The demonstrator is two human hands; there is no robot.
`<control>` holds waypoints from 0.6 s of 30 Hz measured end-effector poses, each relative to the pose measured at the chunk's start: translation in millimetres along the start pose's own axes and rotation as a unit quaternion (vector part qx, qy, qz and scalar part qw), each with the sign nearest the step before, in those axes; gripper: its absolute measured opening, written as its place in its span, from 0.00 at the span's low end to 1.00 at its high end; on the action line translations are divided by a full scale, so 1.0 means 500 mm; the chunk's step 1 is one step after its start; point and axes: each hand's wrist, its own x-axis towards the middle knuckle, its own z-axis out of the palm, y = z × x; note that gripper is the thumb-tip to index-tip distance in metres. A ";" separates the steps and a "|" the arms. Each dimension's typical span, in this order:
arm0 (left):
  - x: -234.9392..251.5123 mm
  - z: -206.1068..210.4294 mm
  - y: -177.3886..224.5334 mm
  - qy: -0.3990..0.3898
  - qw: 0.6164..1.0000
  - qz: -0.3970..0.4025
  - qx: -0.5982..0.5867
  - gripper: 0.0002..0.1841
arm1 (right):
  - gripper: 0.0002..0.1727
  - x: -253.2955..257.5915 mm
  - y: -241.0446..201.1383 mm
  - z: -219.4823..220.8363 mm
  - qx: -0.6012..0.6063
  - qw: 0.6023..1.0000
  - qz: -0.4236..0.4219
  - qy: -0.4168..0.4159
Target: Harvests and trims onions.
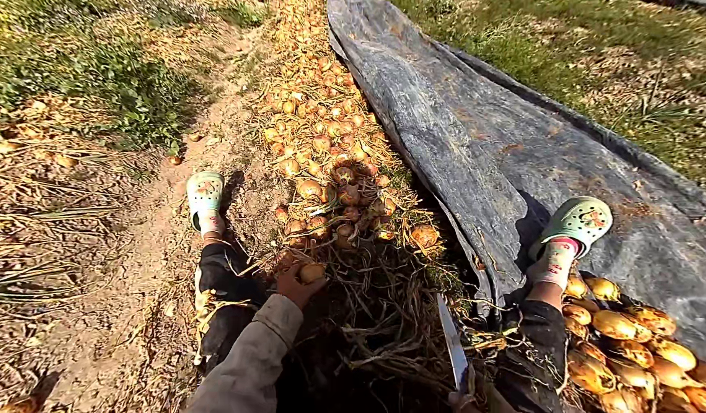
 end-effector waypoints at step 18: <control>-0.252 0.145 0.050 -0.361 0.880 0.202 -0.233 0.42 | 0.29 0.003 -0.053 0.091 0.116 0.989 -0.095 -0.005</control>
